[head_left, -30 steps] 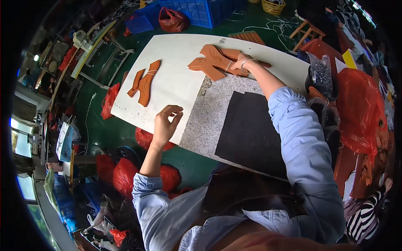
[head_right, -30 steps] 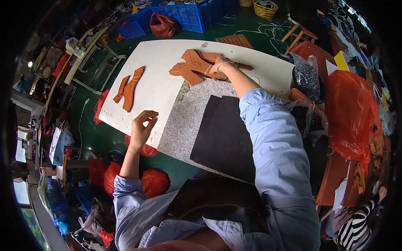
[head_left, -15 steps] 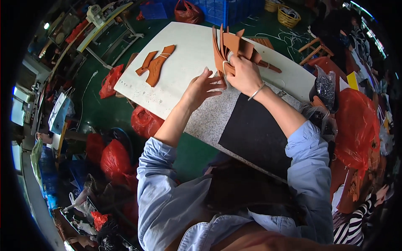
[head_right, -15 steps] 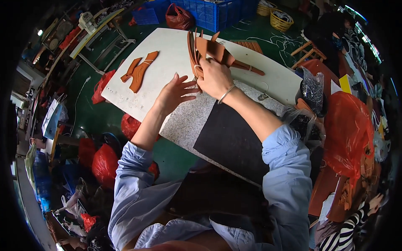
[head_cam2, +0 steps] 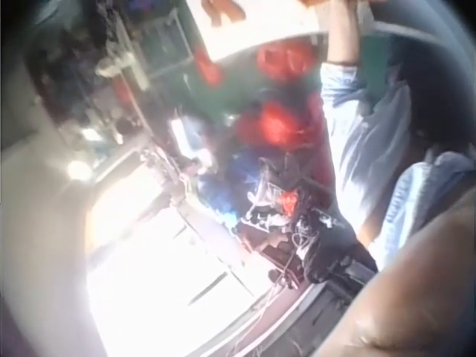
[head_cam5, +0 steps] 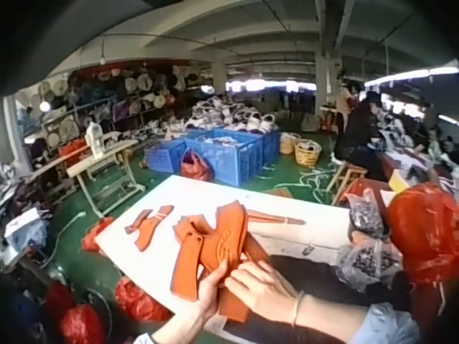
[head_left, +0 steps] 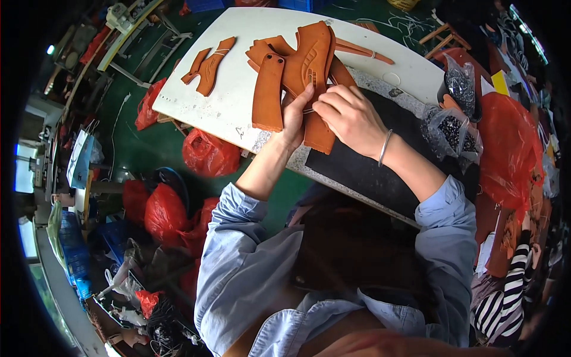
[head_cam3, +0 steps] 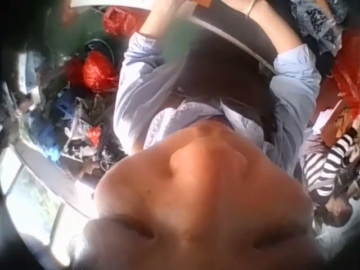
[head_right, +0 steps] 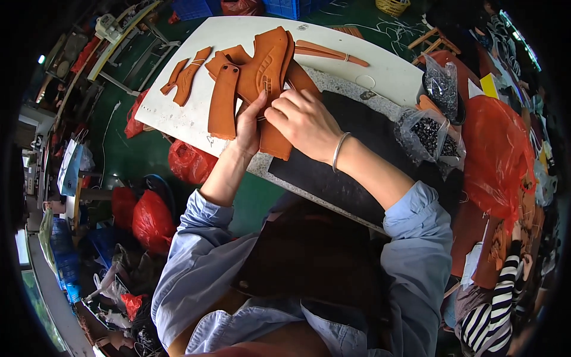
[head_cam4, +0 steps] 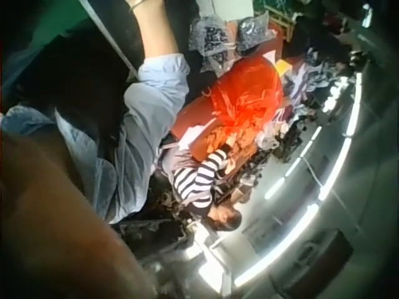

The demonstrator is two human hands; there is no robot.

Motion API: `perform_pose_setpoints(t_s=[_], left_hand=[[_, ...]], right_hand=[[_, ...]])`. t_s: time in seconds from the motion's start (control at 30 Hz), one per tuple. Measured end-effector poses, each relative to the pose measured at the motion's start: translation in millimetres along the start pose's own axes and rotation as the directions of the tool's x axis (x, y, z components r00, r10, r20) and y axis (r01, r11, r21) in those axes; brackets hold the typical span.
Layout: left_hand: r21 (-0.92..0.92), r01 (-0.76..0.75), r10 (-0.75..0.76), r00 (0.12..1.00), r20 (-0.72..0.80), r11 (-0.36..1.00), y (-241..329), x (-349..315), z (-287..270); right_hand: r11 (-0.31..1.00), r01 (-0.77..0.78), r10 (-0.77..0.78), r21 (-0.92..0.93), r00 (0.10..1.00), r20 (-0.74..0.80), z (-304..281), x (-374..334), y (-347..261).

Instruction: The person assembles leather shoe upper components by hand at a production workbench.

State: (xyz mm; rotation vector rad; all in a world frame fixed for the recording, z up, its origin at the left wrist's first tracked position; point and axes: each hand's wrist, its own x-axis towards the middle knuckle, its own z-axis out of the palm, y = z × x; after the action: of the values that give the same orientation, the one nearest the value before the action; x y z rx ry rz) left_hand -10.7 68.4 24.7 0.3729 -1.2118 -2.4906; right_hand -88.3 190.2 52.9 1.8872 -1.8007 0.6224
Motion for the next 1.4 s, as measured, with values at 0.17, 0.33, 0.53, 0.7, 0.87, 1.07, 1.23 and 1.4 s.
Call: perform_pose_setpoints(t_s=[0.17,0.33,0.53,0.7,0.87,1.07,1.23,1.4], left_hand=[[0.068,-0.091,0.090,0.996,0.019,0.994,-8,-8,16],[-0.040,0.000,-0.001,1.000,-0.028,0.999,-19,3,11],[-0.069,-0.002,-0.011,0.983,-0.183,0.998,-23,27,13],[-0.120,-0.055,0.020,0.962,-0.272,0.991,-38,52,12],[-0.142,-0.050,0.033,0.992,-0.125,0.989,-24,58,10],[-0.206,-0.269,0.178,0.910,-0.375,0.941,-24,49,23],[-0.258,-0.225,0.110,0.912,-0.395,0.940,19,59,-37],[-0.085,-0.255,0.238,0.957,-0.168,0.963,1,18,-16]], right_hand=[[0.973,-0.160,0.164,0.167,0.986,-0.010,2,-8,-7],[0.950,-0.140,0.120,0.280,0.989,0.088,-15,-19,-11],[0.915,-0.177,0.089,0.363,0.965,0.247,-41,-42,4],[0.942,-0.156,0.058,0.297,0.948,0.314,-46,-42,11],[0.945,-0.121,0.017,0.305,0.946,0.323,-47,-48,10],[0.951,-0.174,0.085,0.257,0.942,0.323,-48,-52,3],[0.895,-0.382,0.271,0.231,0.875,0.401,-65,-91,22],[0.759,-0.651,0.603,0.004,0.707,0.370,-51,-103,80]])
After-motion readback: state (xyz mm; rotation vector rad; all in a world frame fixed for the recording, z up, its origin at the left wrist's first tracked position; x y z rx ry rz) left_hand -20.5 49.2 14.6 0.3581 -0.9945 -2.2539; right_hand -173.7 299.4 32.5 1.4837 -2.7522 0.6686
